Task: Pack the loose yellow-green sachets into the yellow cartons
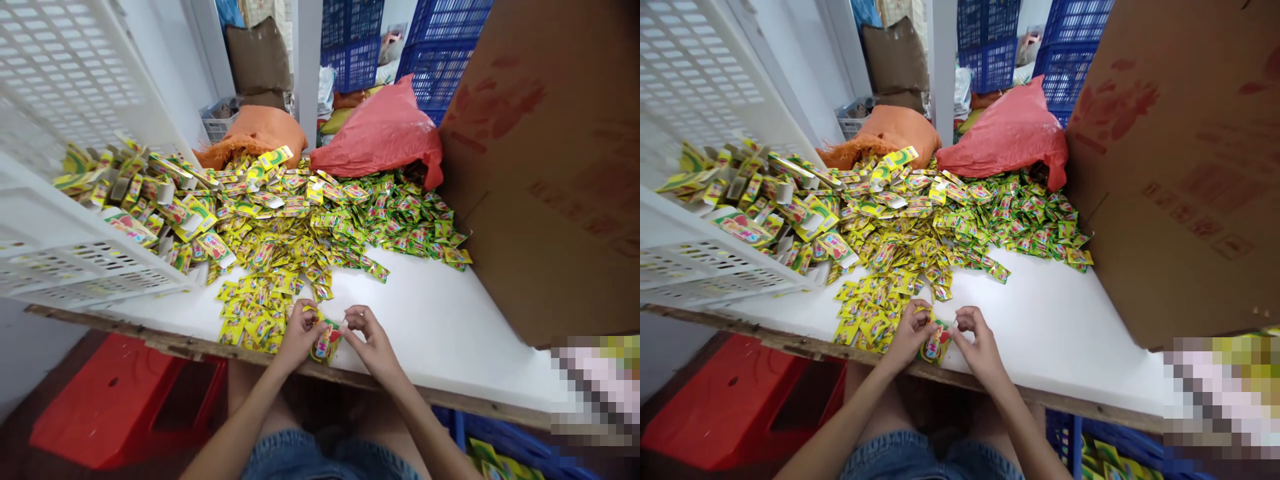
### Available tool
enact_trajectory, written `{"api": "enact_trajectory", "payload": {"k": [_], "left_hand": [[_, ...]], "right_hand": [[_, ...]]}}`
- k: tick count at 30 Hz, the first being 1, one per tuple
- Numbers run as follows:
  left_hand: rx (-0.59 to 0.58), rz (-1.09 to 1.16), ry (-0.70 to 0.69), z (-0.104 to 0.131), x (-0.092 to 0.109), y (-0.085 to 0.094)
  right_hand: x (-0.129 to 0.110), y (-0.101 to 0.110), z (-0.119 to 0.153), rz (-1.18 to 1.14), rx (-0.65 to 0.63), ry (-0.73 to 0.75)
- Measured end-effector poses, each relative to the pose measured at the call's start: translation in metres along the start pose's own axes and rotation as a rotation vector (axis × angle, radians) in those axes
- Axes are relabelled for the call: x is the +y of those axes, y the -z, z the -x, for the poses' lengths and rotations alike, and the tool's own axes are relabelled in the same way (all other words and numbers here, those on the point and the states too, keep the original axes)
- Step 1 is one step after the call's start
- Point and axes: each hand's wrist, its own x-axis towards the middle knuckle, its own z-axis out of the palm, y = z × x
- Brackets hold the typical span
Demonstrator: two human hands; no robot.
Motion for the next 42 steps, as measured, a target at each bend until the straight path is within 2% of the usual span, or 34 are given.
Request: {"api": "enact_trajectory", "payload": {"k": [3,6,10,15,17,19,21,23,28,32,39,42], "left_hand": [[0.027,0.013,-0.014,0.002,0.0,0.0],[-0.005,-0.015,-0.037,0.004,0.0,0.0],[-0.036,-0.087,-0.065,0.004,-0.001,0.002],[-0.083,-0.292,-0.094,0.003,0.008,0.008],[-0.089,-0.39,-0.115,0.003,0.013,0.012],[-0.071,-0.457,-0.141,0.003,0.016,0.015],[-0.045,-0.417,-0.146,0.005,0.018,0.017],[-0.036,-0.324,-0.132,0.007,0.019,0.017],[-0.04,-0.403,-0.179,0.013,0.025,0.014],[0.016,-0.397,-0.193,0.017,0.026,0.008],[0.123,-0.428,-0.141,0.016,0.029,-0.003],[0.127,-0.392,-0.139,0.015,0.029,-0.005]], "right_hand": [[0.01,-0.011,0.009,-0.103,0.086,-0.027],[0.014,-0.018,0.013,-0.098,0.129,-0.03],[0.015,-0.015,0.008,-0.008,0.05,-0.021],[0.008,-0.007,-0.001,0.118,-0.105,0.084],[0.006,-0.008,-0.002,0.126,-0.124,0.12],[0.005,-0.012,-0.001,0.098,-0.082,0.113],[0.006,-0.018,0.001,0.051,0.008,0.068],[0.006,-0.022,0.002,0.031,0.041,0.039],[-0.004,-0.02,-0.001,0.059,-0.095,0.106],[-0.012,-0.017,0.0,0.09,-0.093,0.094],[-0.018,-0.018,-0.001,0.143,-0.072,0.023],[-0.019,-0.017,-0.001,0.12,-0.06,0.024]]}}
